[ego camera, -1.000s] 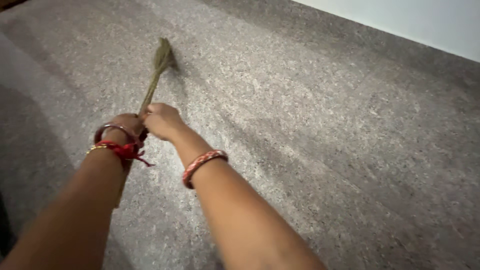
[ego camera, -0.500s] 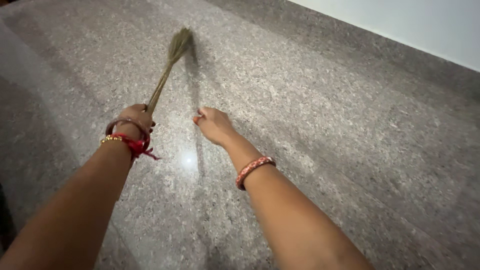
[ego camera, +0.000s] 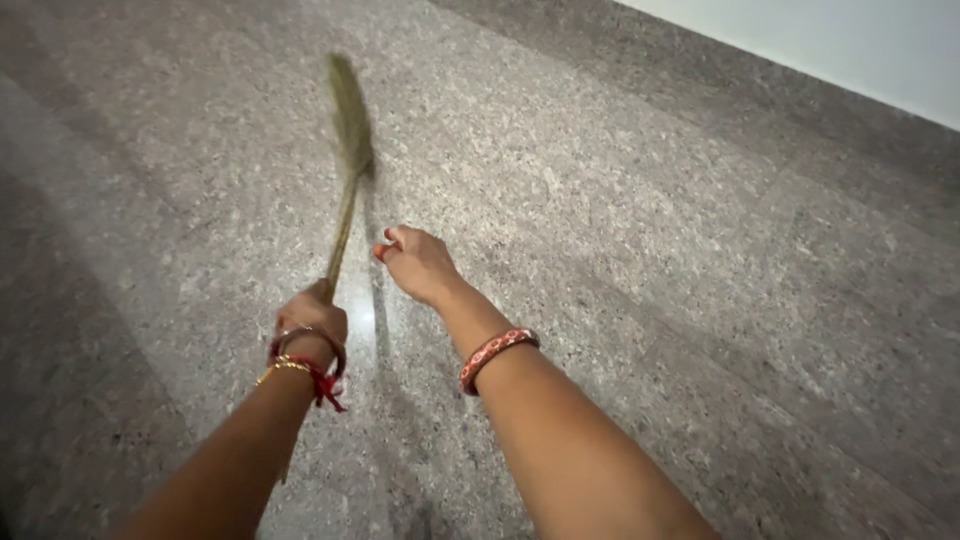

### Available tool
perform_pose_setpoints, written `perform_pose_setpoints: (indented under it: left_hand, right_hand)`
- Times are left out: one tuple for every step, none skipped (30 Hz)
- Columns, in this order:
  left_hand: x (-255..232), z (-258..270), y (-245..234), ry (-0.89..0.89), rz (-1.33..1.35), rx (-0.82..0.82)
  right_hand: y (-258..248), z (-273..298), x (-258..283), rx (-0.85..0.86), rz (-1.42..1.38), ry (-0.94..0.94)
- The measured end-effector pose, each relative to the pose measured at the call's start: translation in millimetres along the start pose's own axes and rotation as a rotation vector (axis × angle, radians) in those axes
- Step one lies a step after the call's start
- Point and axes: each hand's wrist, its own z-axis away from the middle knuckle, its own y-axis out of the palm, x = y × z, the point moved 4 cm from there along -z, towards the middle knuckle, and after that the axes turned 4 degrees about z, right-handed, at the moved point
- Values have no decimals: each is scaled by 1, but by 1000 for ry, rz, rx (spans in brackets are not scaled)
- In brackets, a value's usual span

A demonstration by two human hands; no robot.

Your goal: The person sweeps a tiled floor using a broom made of natural grass, moving it across the surface to gather debris.

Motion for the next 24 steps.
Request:
perform_pose_setpoints:
  left_hand:
    - [5,5,6,-3,-3,7]
    - [5,8,11,45,1,1]
    - [5,9,14,93,5,-4]
    - [7,6,11,94,4,-3]
    - [11,1,5,84,-4,-6]
    - [15,-2,-2,74,-11,-11]
    - [20,-6,-11,74,-12,-12]
    - [26,-8,-20,74,-2,-60]
    - [30,-11,-28,73,9,-107]
    - [32,-13,-31,75,9,-102]
    - [31,-14,-35,92,-45,-148]
    - [28,-15,-36,114,-97,-196]
    - [24,-14,-33,118,-95,-194]
    - [23,-11,-24,60,-97,-117]
    - [21,-8,-15,2,-99,-40]
    - [18,-4,-7,4,-99,-34]
    - [14,0,2,56,-78,6]
    - [10,2,11,108,-61,44]
    - [7,4,18,109,-64,47]
    - [0,3,25,113,-6,43]
    - [-5,4,29,117,51,40]
    - [-10,7,34,120,49,40]
    - [-16,12,40,115,169,27]
    - [-23,18,48,110,291,17]
  right_hand:
    - [-2,0,1,15,14,2]
    - [-4,0,3,27,27,0]
    - [-7,2,3,26,26,5]
    - [-10,3,1,35,9,25]
    - [-13,4,0,43,-7,44]
    - [-17,4,-1,44,-8,43]
    - [-22,4,-3,29,-3,57]
    - [-26,4,-7,13,3,73]
    - [-29,2,-10,12,4,75]
    - [-33,1,-11,-2,18,68]
    - [-35,1,-13,-16,32,61]
    - [-38,1,-16,-20,35,63]
    - [-41,2,-20,-17,29,77]
    - [-43,3,-22,-11,24,91]
    - [-45,3,-23,-14,26,94]
    - [-47,4,-23,-26,41,72]
    - [-50,6,-23,-39,55,51]
    - [-52,8,-22,-40,54,55]
    - [-52,10,-22,12,75,120]
    - [-53,11,-21,63,96,182]
    - [-54,12,-17,61,94,182]
    - [-52,12,-13,93,121,202]
    - [-48,13,-9,124,148,222]
    - [-45,13,-5,122,149,225]
